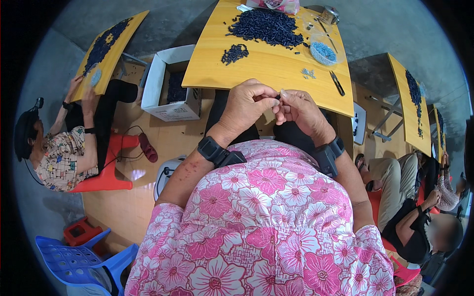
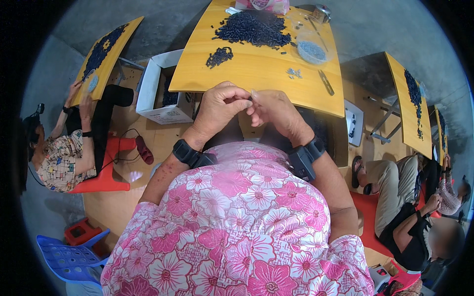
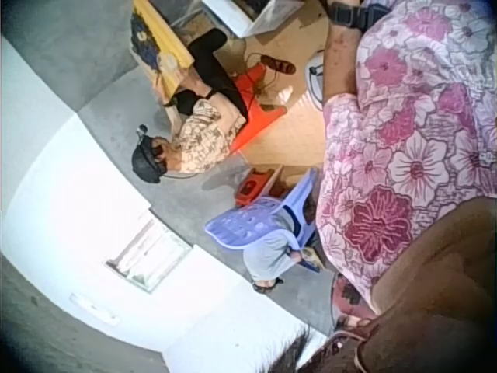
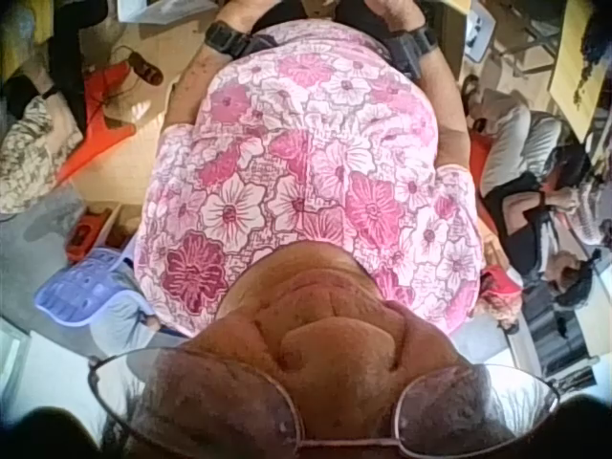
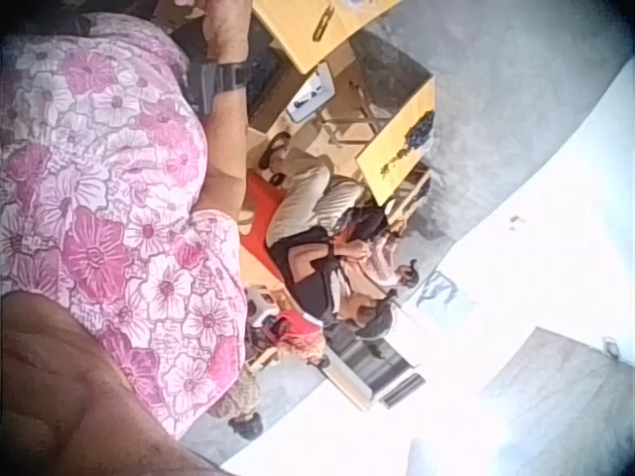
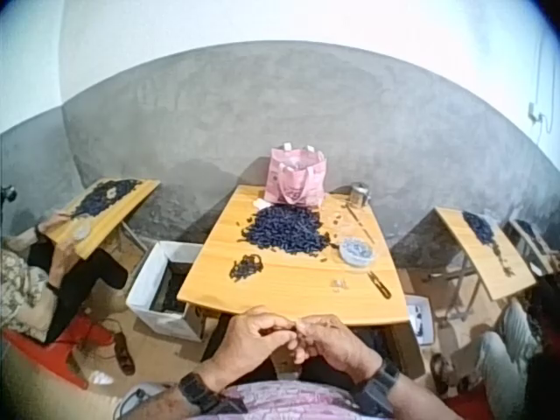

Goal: Assembling small black plastic components by hand in a manufacturing environment.

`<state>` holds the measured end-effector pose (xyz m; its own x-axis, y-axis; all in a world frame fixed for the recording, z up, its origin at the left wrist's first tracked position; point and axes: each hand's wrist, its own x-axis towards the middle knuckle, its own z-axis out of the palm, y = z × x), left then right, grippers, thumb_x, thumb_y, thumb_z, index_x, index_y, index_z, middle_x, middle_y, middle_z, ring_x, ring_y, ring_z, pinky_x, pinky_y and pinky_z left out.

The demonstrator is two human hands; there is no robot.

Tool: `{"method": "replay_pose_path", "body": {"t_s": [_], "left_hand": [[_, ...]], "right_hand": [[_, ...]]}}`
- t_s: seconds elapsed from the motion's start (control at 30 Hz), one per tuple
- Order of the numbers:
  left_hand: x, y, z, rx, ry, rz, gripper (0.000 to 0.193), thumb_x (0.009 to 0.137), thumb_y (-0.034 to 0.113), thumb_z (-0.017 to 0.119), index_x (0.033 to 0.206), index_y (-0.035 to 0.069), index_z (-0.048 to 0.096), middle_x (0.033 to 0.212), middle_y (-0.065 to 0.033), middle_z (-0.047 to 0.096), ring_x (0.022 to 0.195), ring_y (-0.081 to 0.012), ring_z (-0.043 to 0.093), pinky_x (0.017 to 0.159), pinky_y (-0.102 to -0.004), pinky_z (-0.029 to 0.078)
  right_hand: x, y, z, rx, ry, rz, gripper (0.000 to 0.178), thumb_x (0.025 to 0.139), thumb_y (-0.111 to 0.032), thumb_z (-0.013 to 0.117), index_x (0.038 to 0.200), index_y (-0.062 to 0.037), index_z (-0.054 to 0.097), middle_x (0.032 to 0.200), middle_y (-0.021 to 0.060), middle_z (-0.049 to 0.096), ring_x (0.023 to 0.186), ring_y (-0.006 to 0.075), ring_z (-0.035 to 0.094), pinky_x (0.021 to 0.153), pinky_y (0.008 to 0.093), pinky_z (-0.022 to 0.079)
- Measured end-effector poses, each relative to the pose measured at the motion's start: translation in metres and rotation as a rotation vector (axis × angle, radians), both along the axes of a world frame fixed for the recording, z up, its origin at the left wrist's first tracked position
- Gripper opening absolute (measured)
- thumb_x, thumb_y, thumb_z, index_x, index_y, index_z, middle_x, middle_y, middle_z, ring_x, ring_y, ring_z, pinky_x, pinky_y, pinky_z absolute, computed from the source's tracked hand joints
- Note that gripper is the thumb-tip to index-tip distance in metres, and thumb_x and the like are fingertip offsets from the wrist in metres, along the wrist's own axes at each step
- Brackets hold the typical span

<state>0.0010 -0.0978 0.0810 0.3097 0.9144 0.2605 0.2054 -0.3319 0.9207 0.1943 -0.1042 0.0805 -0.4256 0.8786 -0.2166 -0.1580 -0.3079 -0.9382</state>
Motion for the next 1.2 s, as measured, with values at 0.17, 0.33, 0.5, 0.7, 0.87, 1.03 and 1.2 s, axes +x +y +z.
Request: {"method": "replay_pose_path", "body": {"t_s": [0.17,0.33,0.5,0.7,0.87,1.03,1.2], "left_hand": [[0.0,-0.002,0.003,0.079,0.027,0.016,0.012,0.076,0.001,0.072,0.088,0.002,0.072,0.079,-0.0051,0.061,0.07,-0.0128,0.061,0.065,-0.0251,0.049],[0.001,-0.004,0.01,0.114,0.061,0.012,0.012,0.076,-0.001,0.071,0.087,0.003,0.072,0.079,-0.0043,0.061,0.071,-0.0115,0.06,0.065,-0.0237,0.048],[-0.001,-0.002,-0.002,-0.04,-0.15,-0.087,0.039,0.078,0.001,0.073,0.116,0.005,0.067,0.088,0.001,0.056,0.074,-0.0065,0.057,0.066,-0.02,0.047],[-0.003,-0.006,0.01,-0.113,-0.072,-0.235,0.056,0.083,0.014,0.075,0.133,0.002,0.054,0.096,0.0014,0.053,0.078,-0.0041,0.05,0.071,-0.0178,0.046],[-0.003,-0.007,0.007,-0.163,-0.193,-0.307,0.057,0.086,0.019,0.073,0.135,0.0,0.051,0.102,0.0004,0.056,0.08,-0.0041,0.05,0.073,-0.0175,0.046],[0.0,-0.013,0.022,-0.333,-0.381,-0.322,0.056,0.088,0.017,0.072,0.136,-0.001,0.05,0.104,-0.0004,0.056,0.083,-0.0042,0.051,0.074,-0.0178,0.046],[-0.003,-0.011,0.015,-0.174,-0.334,-0.364,0.061,0.085,0.015,0.074,0.138,0.001,0.048,0.098,0.0015,0.055,0.08,-0.0041,0.051,0.074,-0.0174,0.047]], "right_hand": [[0.003,-0.001,-0.001,-0.021,0.048,0.032,0.039,0.097,-0.036,0.055,0.101,0.0012,0.065,0.085,0.0048,0.065,0.067,0.01,0.061,0.065,0.0258,0.056],[0.004,-0.003,-0.003,-0.033,0.069,0.011,0.024,0.095,-0.025,0.059,0.1,-0.0018,0.064,0.085,0.0045,0.064,0.069,0.0105,0.06,0.064,0.0269,0.055],[0.004,-0.005,0.002,0.168,-0.095,0.03,0.023,0.096,-0.022,0.057,0.102,-0.001,0.063,0.085,0.0041,0.063,0.071,0.0088,0.06,0.065,0.0262,0.054],[-0.003,-0.014,0.021,0.554,-0.437,-0.029,0.022,0.091,-0.015,0.061,0.11,-0.003,0.06,0.09,0.0079,0.065,0.079,0.0172,0.064,0.072,0.0301,0.054],[-0.007,-0.017,0.029,0.803,-0.657,-0.037,0.026,0.088,-0.015,0.063,0.112,-0.0067,0.056,0.097,0.0123,0.064,0.089,0.0309,0.065,0.075,0.0348,0.052],[-0.007,-0.023,0.041,0.726,-0.666,-0.012,0.03,0.087,-0.019,0.065,0.112,-0.0065,0.054,0.097,0.0143,0.064,0.09,0.0351,0.064,0.075,0.039,0.051],[-0.008,-0.02,0.037,0.861,-0.705,-0.068,0.031,0.088,-0.022,0.064,0.113,-0.0066,0.053,0.096,0.0153,0.064,0.089,0.0365,0.064,0.075,0.04,0.051]]}}
